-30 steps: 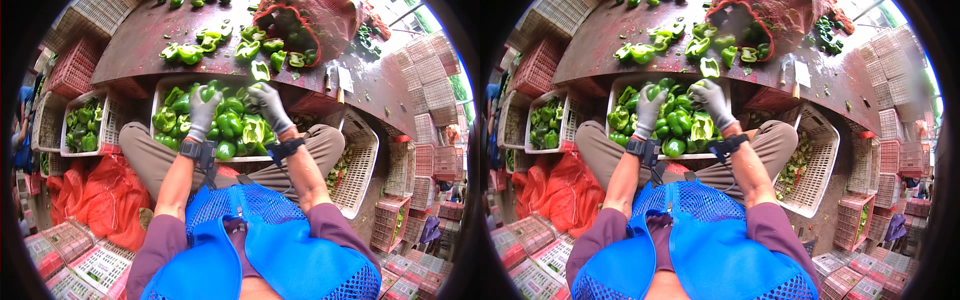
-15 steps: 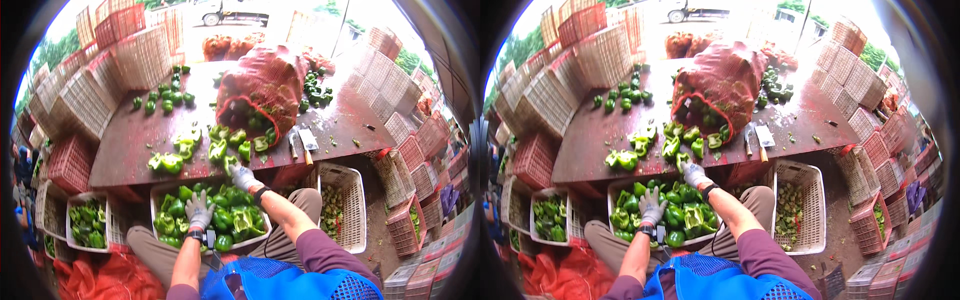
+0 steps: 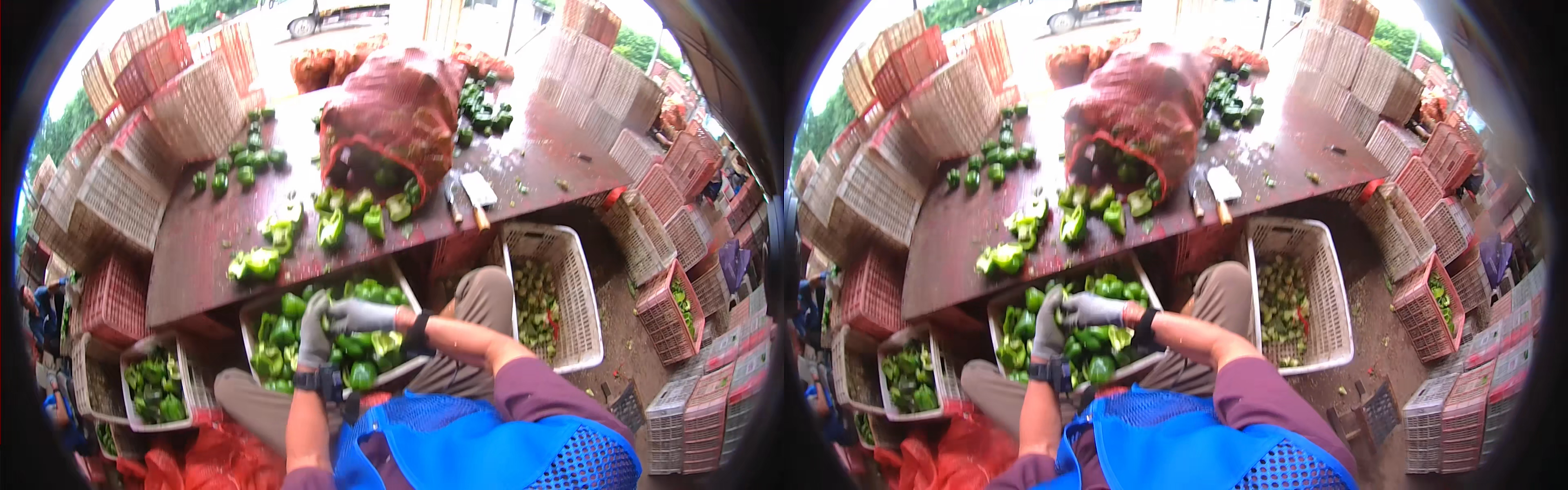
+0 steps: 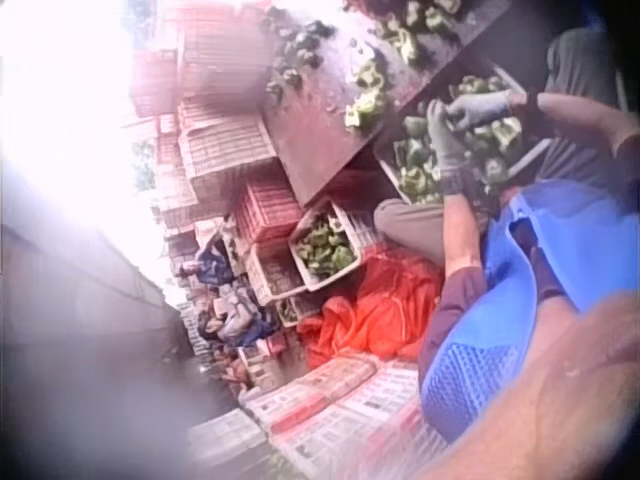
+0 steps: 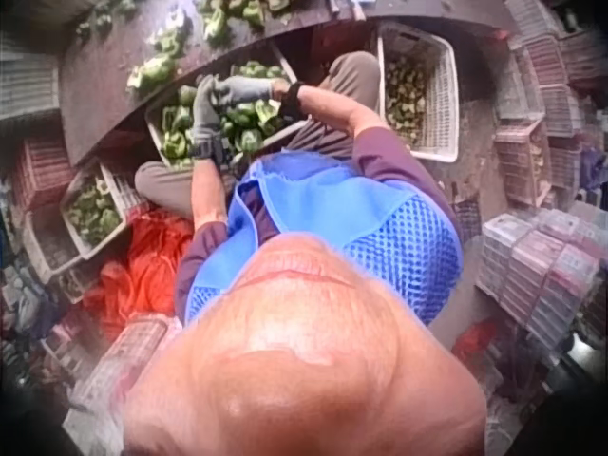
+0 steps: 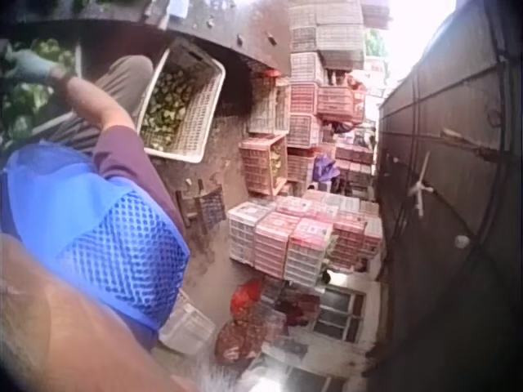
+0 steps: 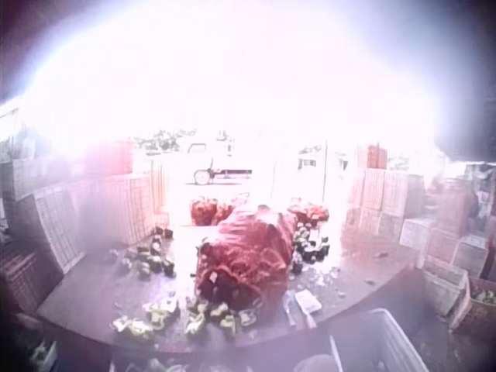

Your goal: Sorting and cutting green bell peppers in an agricultural processing facility.

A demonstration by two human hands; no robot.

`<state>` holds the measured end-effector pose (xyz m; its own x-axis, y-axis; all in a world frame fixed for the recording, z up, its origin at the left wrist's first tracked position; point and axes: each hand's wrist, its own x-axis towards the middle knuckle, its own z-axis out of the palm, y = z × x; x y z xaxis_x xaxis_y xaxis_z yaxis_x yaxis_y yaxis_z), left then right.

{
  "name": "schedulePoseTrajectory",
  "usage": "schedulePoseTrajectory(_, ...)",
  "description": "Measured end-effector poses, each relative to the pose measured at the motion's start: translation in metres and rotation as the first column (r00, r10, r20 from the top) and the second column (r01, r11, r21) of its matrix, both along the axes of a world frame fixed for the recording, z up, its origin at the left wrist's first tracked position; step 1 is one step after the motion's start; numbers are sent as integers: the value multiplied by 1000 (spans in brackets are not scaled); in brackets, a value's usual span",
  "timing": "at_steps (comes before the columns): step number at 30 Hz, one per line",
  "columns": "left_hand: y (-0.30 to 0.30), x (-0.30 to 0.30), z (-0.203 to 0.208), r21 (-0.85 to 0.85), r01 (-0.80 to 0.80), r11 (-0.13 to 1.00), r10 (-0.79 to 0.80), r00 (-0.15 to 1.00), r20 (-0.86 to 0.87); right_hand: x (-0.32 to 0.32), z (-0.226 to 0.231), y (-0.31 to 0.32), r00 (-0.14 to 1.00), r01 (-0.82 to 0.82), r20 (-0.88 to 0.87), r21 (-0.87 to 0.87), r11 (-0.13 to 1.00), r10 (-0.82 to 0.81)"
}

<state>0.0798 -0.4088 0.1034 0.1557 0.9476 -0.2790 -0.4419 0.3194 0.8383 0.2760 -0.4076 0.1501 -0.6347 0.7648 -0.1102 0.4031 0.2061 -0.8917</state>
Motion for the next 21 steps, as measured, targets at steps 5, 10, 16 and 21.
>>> schedulePoseTrajectory(5, 3, -23, -62, 76, -133, 988, 132, 991, 9, -23, -12, -20, 987, 79, -139, -8, 997, -79)
schedulePoseTrajectory(10, 10, 46, -33, 159, -247, 956, 283, 919, -275, 0, -36, -32, 941, 263, 115, 341, 903, -318)
schedulePoseTrajectory(16, 57, 41, -37, 521, -2, 854, 455, 490, -744, 122, -4, 23, 818, 499, 150, 296, 814, -556)
schedulePoseTrajectory(21, 123, 20, -72, 322, 389, 863, 391, -111, -914, 322, 2, 36, 288, 537, 493, 627, 565, -821)
